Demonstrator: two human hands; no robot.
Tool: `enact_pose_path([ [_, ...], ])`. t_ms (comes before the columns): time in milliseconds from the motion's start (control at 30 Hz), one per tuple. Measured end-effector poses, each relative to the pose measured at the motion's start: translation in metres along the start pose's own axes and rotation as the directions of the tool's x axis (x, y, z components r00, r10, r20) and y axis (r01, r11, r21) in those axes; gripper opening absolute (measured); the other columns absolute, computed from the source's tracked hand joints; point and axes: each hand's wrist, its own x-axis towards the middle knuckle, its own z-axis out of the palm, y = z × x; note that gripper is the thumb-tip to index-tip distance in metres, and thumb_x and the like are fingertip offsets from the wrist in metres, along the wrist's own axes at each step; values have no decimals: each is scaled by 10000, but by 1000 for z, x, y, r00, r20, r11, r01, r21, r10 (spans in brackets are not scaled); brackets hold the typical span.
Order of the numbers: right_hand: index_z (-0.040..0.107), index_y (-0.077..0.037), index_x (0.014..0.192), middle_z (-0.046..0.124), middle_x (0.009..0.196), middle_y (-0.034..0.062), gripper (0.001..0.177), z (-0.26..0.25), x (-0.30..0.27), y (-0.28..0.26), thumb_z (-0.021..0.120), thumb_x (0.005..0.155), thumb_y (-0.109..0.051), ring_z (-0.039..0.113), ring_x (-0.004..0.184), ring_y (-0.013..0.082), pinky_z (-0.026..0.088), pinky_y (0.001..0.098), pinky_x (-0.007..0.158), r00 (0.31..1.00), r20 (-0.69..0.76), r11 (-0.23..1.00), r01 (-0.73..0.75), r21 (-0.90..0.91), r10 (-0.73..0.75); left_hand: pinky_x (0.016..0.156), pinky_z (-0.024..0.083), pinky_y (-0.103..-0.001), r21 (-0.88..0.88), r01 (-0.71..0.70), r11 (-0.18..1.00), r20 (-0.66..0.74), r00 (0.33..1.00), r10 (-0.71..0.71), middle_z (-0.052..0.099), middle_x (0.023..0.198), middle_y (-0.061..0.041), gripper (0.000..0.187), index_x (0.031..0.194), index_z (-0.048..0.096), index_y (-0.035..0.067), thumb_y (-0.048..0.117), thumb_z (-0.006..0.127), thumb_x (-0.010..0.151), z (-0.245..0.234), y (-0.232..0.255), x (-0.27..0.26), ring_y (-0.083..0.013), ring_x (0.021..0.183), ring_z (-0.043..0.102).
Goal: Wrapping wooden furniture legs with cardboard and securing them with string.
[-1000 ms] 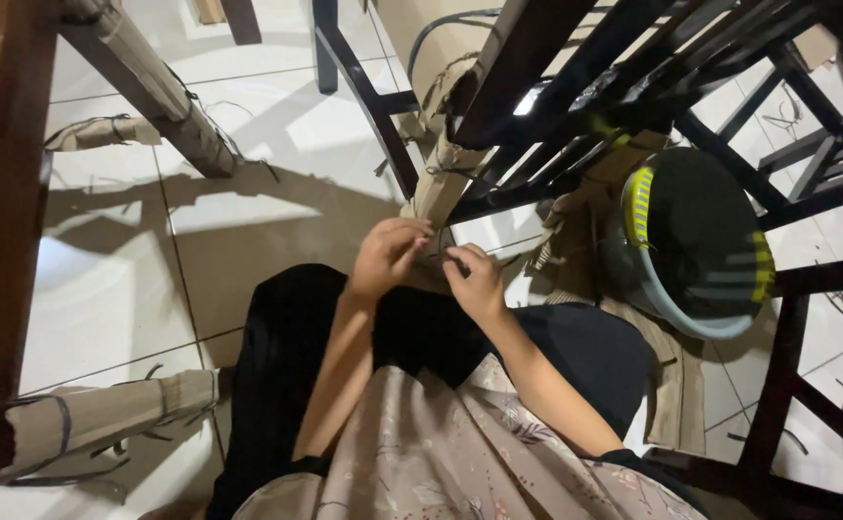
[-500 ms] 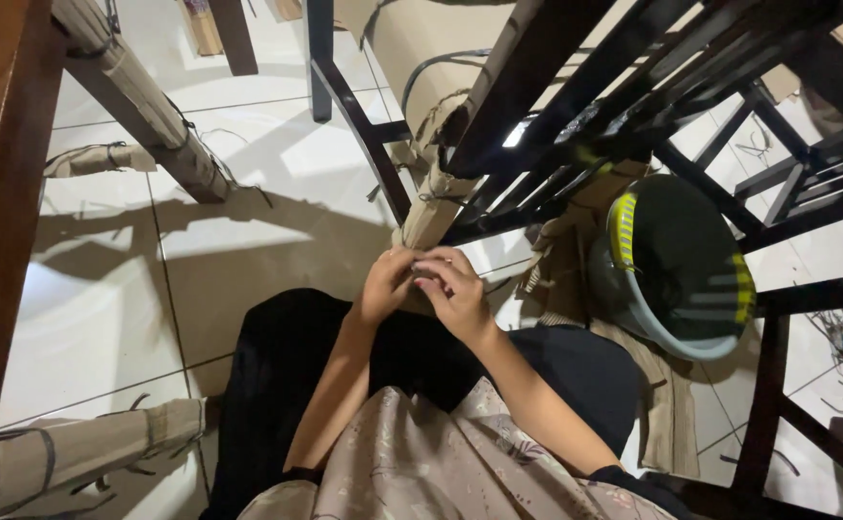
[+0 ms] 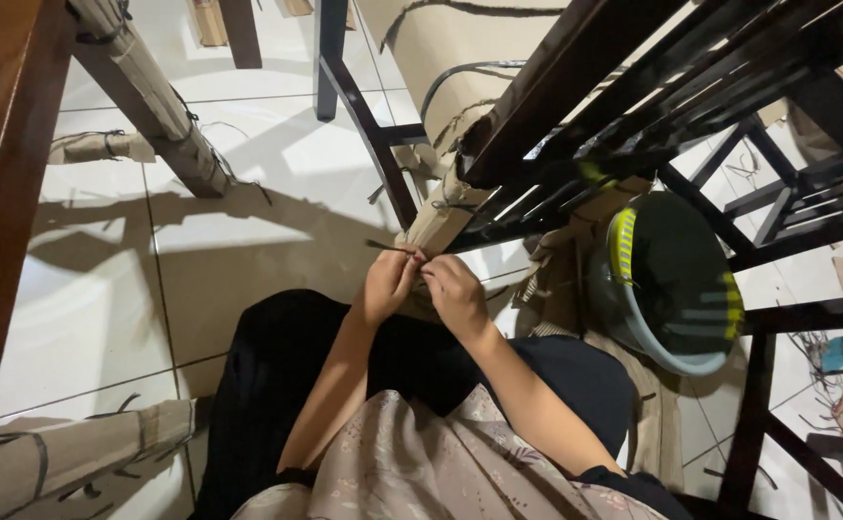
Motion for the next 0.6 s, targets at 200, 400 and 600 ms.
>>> enact_pose_path([
  [200,717,-24,953,663,836,70,26,-5,5,-8,720,950,-49,710,784,271,603,319,682,999,-39,999,16,33,-15,809,569,-488,128,7,992,-132,991,11,724,857,-104,166,1119,688,184,158,636,964,3,-4,-8,-354,883,702],
  [400,719,-22,901,612,800,70,76,13,-7,6,699,970,-45,679,757,271,585,320,668,991,-79,994,105,-38,-108,771,590,-364,31,-62,998,-276,959,68,724,941,-17,203,1025,752,198,79,591,995,8,7,1,-283,827,724],
  [600,740,-19,1003,639,867,82,61,25,-16,17,711,965,-57,685,784,279,584,345,675,975,-171,987,153,40,-144,666,583,-342,24,-39,999,-327,944,45,701,881,-1,133,990,734,182,68,740,923,8,11,6,-245,733,707],
])
